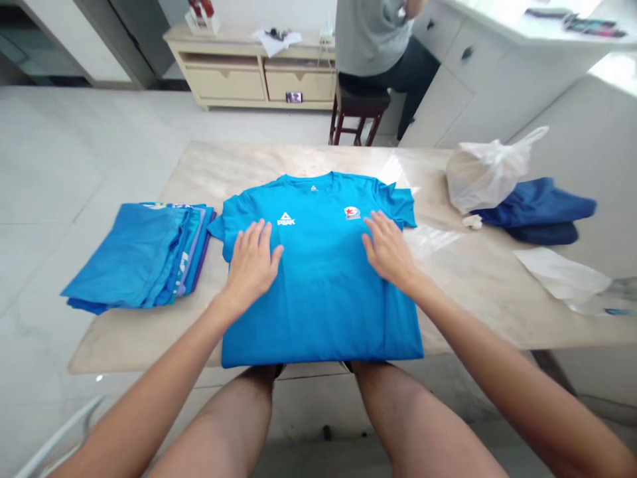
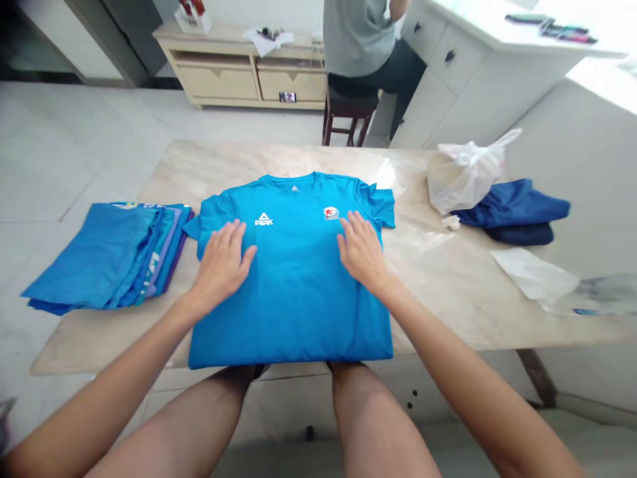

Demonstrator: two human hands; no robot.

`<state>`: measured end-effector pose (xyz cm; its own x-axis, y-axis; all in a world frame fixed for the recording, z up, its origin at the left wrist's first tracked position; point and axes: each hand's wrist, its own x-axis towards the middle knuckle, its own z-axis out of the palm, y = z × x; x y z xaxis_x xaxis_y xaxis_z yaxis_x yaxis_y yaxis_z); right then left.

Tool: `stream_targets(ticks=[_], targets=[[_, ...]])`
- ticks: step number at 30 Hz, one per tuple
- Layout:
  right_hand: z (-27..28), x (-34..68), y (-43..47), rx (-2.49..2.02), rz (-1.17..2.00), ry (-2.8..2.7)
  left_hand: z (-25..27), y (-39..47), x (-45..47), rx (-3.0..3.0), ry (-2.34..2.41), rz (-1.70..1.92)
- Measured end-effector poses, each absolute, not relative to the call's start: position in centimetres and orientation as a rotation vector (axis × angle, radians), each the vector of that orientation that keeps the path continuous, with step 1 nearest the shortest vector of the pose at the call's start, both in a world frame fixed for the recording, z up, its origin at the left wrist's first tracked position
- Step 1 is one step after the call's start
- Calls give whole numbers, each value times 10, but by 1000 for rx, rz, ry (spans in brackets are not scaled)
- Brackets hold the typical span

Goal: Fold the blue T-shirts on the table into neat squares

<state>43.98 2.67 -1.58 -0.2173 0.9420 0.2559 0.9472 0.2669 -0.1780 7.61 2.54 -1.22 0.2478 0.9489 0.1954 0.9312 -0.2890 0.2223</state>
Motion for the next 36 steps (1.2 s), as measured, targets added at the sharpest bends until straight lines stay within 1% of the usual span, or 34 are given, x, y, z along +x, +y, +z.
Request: stream_targets(ticks=[2,4,9,13,20,25,28,30,33,36], targets=[[-32,435,-14,-1790,92,-2274,-29,-10,80,2422,1845,358],[-43,434,-41,-1900,157,-2246,-36,-25,80,2401,1855,278],[-45,437,-78,-2008,207,-2187,-26,-31,80,2368,1843,147],[-41,440,-103,-2069,249,-2207,-21,-53,80,2372,1851,85],[-38,466,-124,-1924,279,-2401,-22,-85,78,2370,1899,73],[-21,501,-136,-1721,359,-2653,-13,-87,84,2331,1909,73],[-8,515,-144,-1727,427,-2704,-10,-91,89,2302,1911,94],[-1,516,-149,-1757,417,-2692,-10,-96,92,2300,1914,114],[11,505,-156,-1821,306,-2668,-9,-104,92,2359,1902,104],[27,486,-152,-2067,129,-2559,0,-100,86,2470,1852,53]])
